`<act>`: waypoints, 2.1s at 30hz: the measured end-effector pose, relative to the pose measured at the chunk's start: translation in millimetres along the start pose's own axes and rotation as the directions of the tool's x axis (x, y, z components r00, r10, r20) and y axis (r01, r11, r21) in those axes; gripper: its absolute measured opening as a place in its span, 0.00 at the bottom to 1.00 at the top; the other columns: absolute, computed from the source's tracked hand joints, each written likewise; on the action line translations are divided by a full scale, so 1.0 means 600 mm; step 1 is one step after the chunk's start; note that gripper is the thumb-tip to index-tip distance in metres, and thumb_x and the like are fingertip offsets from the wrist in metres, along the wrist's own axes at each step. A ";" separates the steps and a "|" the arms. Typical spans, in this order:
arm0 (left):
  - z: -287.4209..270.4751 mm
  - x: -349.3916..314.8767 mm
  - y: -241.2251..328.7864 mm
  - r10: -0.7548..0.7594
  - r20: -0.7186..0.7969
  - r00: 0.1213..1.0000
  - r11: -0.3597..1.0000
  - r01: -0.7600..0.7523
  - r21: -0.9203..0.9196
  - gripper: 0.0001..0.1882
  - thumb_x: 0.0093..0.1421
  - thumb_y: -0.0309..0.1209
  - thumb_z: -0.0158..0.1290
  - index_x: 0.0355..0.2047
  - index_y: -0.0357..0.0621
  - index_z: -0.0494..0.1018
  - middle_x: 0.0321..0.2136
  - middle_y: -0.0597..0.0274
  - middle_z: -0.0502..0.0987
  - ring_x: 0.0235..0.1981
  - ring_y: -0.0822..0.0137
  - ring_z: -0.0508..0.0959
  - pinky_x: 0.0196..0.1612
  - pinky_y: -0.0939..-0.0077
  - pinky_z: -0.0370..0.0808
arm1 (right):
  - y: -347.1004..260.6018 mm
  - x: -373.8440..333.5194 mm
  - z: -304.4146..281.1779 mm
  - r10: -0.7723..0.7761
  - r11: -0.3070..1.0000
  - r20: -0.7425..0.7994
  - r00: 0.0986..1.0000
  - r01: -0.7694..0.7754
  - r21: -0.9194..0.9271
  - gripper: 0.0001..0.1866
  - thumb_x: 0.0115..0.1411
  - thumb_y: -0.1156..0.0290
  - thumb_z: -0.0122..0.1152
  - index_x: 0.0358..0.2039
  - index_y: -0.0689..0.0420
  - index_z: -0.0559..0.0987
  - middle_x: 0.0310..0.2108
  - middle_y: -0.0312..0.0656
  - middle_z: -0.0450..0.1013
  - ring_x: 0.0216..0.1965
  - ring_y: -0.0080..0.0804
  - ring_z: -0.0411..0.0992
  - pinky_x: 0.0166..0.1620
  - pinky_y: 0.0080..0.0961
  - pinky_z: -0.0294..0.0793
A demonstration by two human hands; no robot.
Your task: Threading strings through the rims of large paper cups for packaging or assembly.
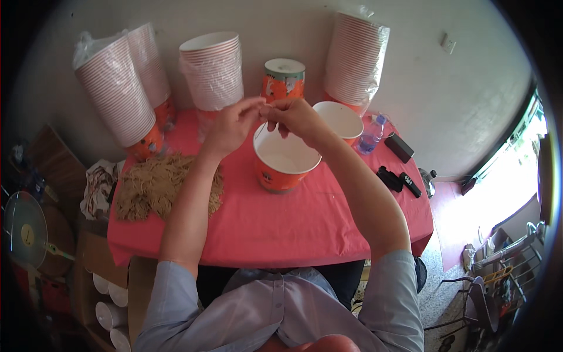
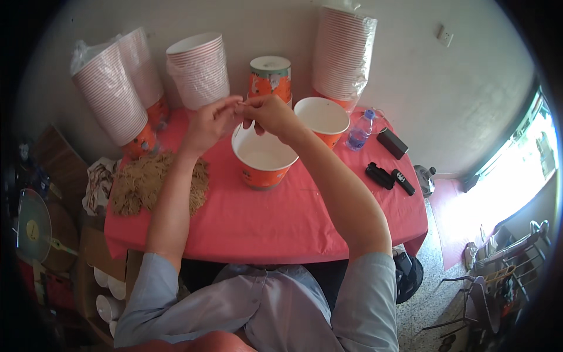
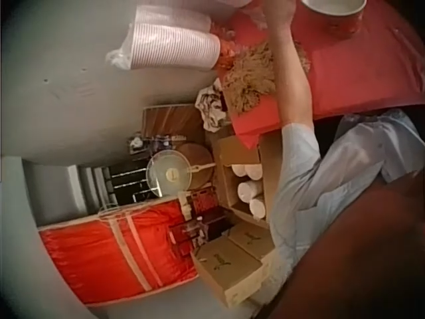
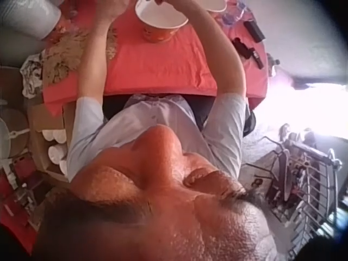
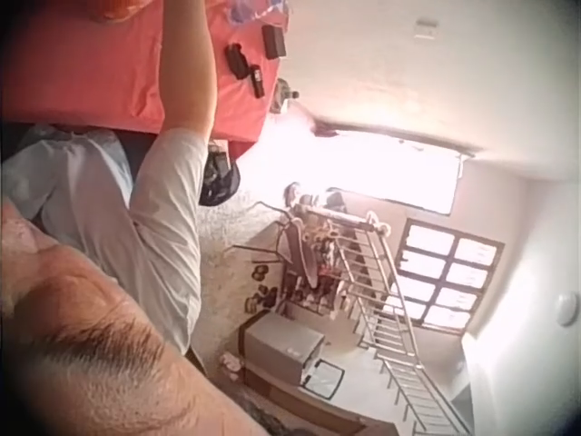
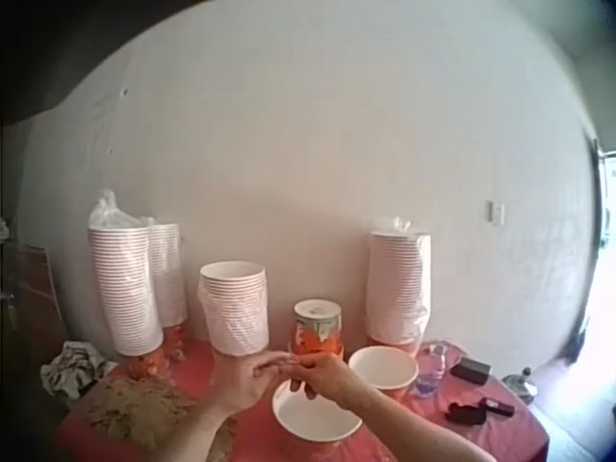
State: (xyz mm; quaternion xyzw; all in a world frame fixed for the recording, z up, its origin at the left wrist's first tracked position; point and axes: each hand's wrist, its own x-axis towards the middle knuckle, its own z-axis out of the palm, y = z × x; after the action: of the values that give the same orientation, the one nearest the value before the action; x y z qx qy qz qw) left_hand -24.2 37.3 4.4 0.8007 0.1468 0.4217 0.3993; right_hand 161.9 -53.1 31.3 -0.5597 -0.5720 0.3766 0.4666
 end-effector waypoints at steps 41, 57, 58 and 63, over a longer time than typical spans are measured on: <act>0.011 0.001 -0.014 -0.357 0.340 0.870 0.909 0.407 -0.087 0.10 0.69 0.32 0.57 0.36 0.37 0.81 0.25 0.69 0.79 0.26 0.78 0.76 0.32 0.81 0.72 | 0.052 -0.058 0.008 -0.243 0.742 -0.182 0.953 0.061 -0.667 0.18 0.60 0.56 0.71 0.43 0.56 0.89 0.34 0.50 0.84 0.37 0.42 0.84 0.43 0.37 0.81; 0.006 0.004 -0.026 -0.345 0.325 0.881 0.916 0.391 -0.087 0.11 0.68 0.32 0.58 0.37 0.34 0.82 0.24 0.67 0.79 0.26 0.78 0.77 0.31 0.80 0.73 | 0.040 -0.080 -0.008 -0.370 0.830 -0.304 0.878 0.165 -0.532 0.09 0.62 0.68 0.70 0.40 0.57 0.89 0.36 0.45 0.85 0.36 0.40 0.85 0.41 0.36 0.82; 0.008 0.003 -0.022 -0.331 0.321 0.887 0.922 0.376 -0.087 0.11 0.68 0.31 0.58 0.37 0.33 0.82 0.24 0.67 0.80 0.27 0.77 0.77 0.31 0.80 0.73 | 0.046 -0.074 -0.015 -0.358 0.859 -0.355 0.863 0.156 -0.488 0.09 0.62 0.68 0.70 0.39 0.58 0.89 0.34 0.44 0.85 0.34 0.37 0.84 0.39 0.34 0.82; -0.001 0.000 -0.044 -0.294 0.315 0.902 0.940 0.333 -0.077 0.11 0.68 0.31 0.59 0.37 0.33 0.82 0.25 0.66 0.81 0.28 0.77 0.78 0.34 0.79 0.74 | 0.025 -0.066 -0.033 -0.246 0.919 -0.494 0.834 0.039 -0.391 0.10 0.60 0.67 0.72 0.37 0.61 0.88 0.27 0.43 0.84 0.29 0.25 0.82 0.34 0.28 0.79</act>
State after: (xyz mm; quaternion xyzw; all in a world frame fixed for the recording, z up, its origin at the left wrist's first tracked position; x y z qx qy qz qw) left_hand -21.7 54.4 -15.6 0.7935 0.1841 0.2345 0.5305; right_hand 182.8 -92.7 17.9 -0.6737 -0.5201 0.0567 0.5219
